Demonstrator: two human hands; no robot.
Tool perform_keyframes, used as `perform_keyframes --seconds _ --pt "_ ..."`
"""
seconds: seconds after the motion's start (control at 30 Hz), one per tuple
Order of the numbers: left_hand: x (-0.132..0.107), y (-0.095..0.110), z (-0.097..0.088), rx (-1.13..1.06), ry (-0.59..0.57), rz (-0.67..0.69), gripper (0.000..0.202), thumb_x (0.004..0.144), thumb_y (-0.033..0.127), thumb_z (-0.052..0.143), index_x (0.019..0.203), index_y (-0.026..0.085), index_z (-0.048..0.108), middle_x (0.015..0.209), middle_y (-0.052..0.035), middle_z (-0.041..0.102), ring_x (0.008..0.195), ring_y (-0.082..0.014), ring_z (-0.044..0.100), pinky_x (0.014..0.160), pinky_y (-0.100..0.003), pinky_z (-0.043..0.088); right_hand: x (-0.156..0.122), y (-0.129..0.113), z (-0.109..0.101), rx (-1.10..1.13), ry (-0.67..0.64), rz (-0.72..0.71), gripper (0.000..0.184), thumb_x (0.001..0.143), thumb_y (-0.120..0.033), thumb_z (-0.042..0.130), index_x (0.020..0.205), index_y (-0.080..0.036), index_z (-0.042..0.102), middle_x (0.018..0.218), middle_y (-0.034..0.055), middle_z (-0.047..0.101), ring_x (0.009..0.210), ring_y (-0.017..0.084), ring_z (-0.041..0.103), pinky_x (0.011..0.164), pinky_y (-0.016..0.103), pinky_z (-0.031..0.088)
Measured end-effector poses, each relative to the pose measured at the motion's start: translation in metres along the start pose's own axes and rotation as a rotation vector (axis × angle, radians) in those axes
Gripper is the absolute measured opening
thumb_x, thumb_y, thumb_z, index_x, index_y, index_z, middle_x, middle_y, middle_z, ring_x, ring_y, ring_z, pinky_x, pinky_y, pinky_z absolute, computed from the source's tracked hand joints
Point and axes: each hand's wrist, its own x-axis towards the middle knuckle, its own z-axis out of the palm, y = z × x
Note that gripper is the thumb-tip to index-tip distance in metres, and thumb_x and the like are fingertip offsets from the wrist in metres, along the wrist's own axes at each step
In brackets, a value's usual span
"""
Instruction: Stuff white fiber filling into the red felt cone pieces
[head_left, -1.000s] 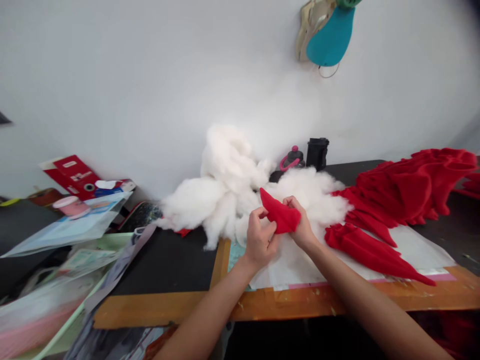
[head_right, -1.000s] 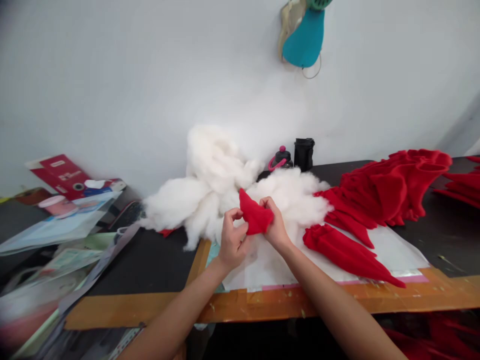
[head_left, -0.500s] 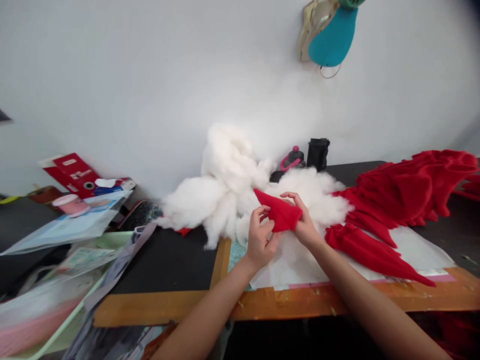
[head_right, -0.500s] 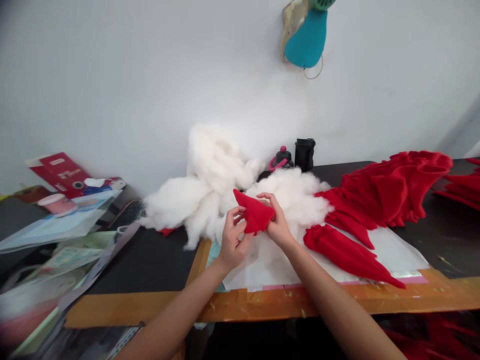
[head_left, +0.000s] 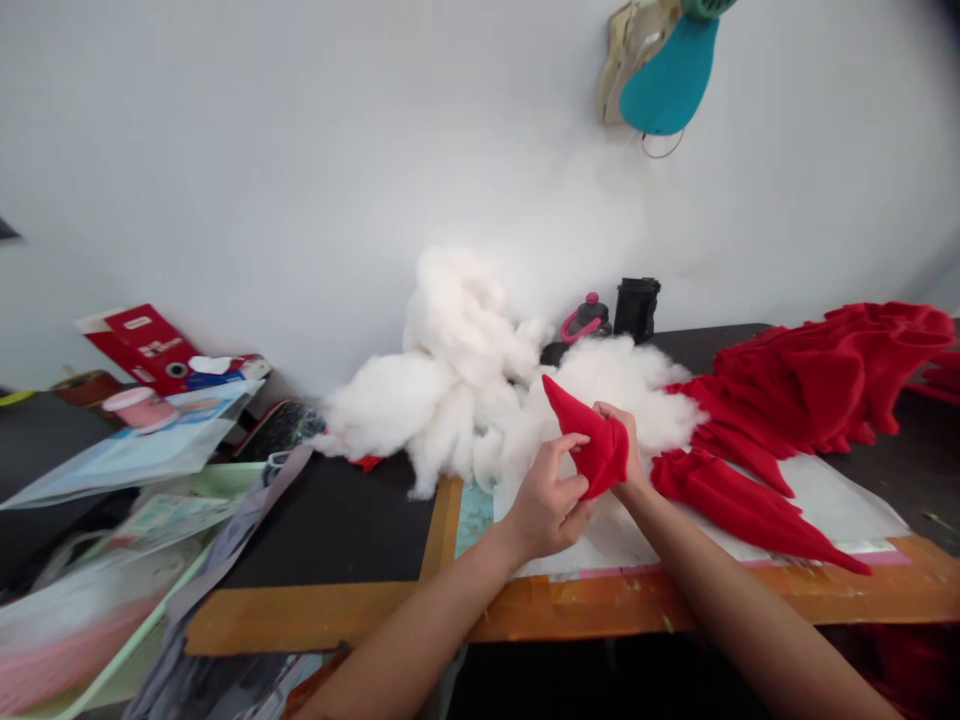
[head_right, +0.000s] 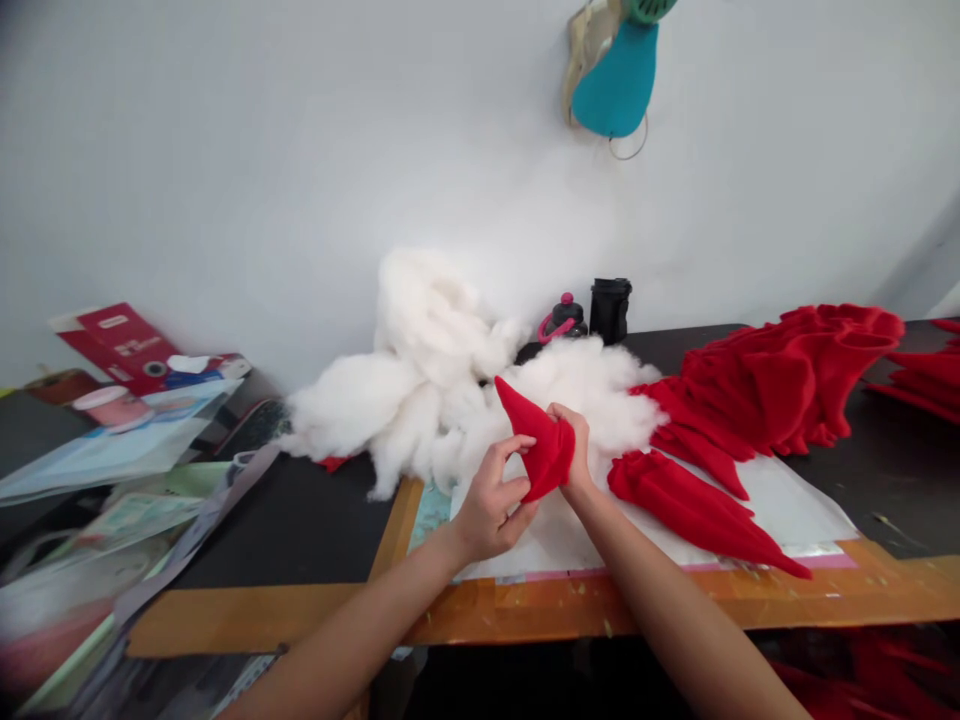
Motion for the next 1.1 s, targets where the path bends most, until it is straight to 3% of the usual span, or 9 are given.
perform_keyframes --seconds 0.17,0.3,0.5,0.6,0.73,0.87,0.97,1.03,1.1 --pt "0.002 -0.008 0.005 0.019 0.255 -0.204 0.034 0.068 0.014 0.068 0.092 0.019 0.045 0.117 -0.0128 0.04 0.111 -0.0281 0.048 0.09 -0.046 0.051 -0.005 -0.007 0.009 0.168 0.003 0.043 0.025 0.069 -0.024 0.057 0.058 -0.022 0.034 0.054 -0.006 0.035 0.052 0.01 0.029 0.05 0.025 0.025" --pt "0.0 -0.019 0.007 -0.058 0.236 -0.302 0.062 0.066 0.014 0.072 0.116 0.021 0.035 0.119 -0.012 0.04 0.107 -0.024 0.05 0.08 -0.036 0.054 -0.008 -0.011 0.017 0.159 -0.036 0.042 0.028 0.069 -0.028 0.059 0.057 -0.022 0.034 0.052 -0.0056 0.036 0.051 0.011 0.031 0.049 0.026 0.027" --pt "-0.001 -0.026 -0.006 0.086 0.341 -0.367 0.047 0.067 0.0 0.057 0.107 0.021 0.044 0.099 -0.0058 0.05 0.085 -0.0192 0.054 0.072 -0.03 0.046 -0.015 -0.019 0.026 0.05 -0.219 0.01 0.015 0.071 -0.032 0.057 0.068 -0.02 0.049 0.065 -0.0013 0.057 0.064 0.016 0.053 0.063 0.029 0.044" --pt "0.005 -0.028 -0.018 0.13 0.472 -0.486 0.029 0.066 0.0 0.056 0.085 0.02 0.047 0.085 -0.0021 0.048 0.074 -0.0165 0.048 0.065 -0.027 0.04 -0.022 -0.018 0.03 -0.106 -0.212 -0.088 0.016 0.068 -0.023 0.056 0.066 -0.021 0.04 0.057 -0.0046 0.052 0.058 0.014 0.053 0.053 0.024 0.04" --pt "0.009 -0.035 -0.023 -0.014 0.591 -0.674 0.024 0.065 0.003 0.052 0.07 0.02 0.037 0.069 0.0026 0.039 0.064 -0.0127 0.041 0.057 -0.022 0.032 -0.027 -0.013 0.03 -0.072 -0.209 -0.005 0.018 0.067 -0.015 0.047 0.08 -0.023 0.037 0.052 -0.0086 0.053 0.043 0.012 0.054 0.042 0.019 0.038" --pt "0.009 -0.036 -0.021 -0.31 0.425 -0.726 0.022 0.071 0.014 0.058 0.077 0.02 0.038 0.068 0.0055 0.042 0.056 -0.0089 0.042 0.052 -0.019 0.033 -0.023 -0.012 0.024 -0.054 -0.182 0.035 0.038 0.069 -0.016 0.05 0.104 -0.025 0.038 0.054 -0.0101 0.054 0.039 0.012 0.053 0.038 0.02 0.041" --pt "0.01 -0.031 -0.02 -0.578 0.227 -0.683 0.041 0.07 0.024 0.07 0.097 0.022 0.039 0.088 0.0025 0.052 0.063 -0.0092 0.053 0.053 -0.019 0.041 -0.017 -0.014 0.021 -0.019 -0.11 0.035 0.039 0.073 -0.021 0.053 0.11 -0.024 0.042 0.064 -0.0063 0.057 0.039 0.009 0.048 0.034 0.018 0.037" --pt "0.01 -0.03 -0.019 -0.555 0.207 -0.642 0.046 0.067 0.022 0.073 0.1 0.022 0.04 0.095 0.0011 0.051 0.069 -0.0099 0.057 0.057 -0.02 0.046 -0.015 -0.016 0.021 0.015 -0.106 0.025 0.037 0.074 -0.022 0.053 0.11 -0.022 0.047 0.075 -0.0017 0.06 0.041 0.008 0.046 0.033 0.017 0.034" --pt "0.01 -0.033 -0.018 -0.466 0.256 -0.649 0.035 0.067 0.018 0.069 0.09 0.02 0.043 0.085 0.0032 0.05 0.065 -0.0087 0.055 0.055 -0.019 0.046 -0.014 -0.018 0.021 0.037 -0.14 -0.02 0.036 0.074 -0.021 0.053 0.11 -0.021 0.05 0.083 0.0016 0.061 0.046 0.007 0.046 0.034 0.017 0.035"
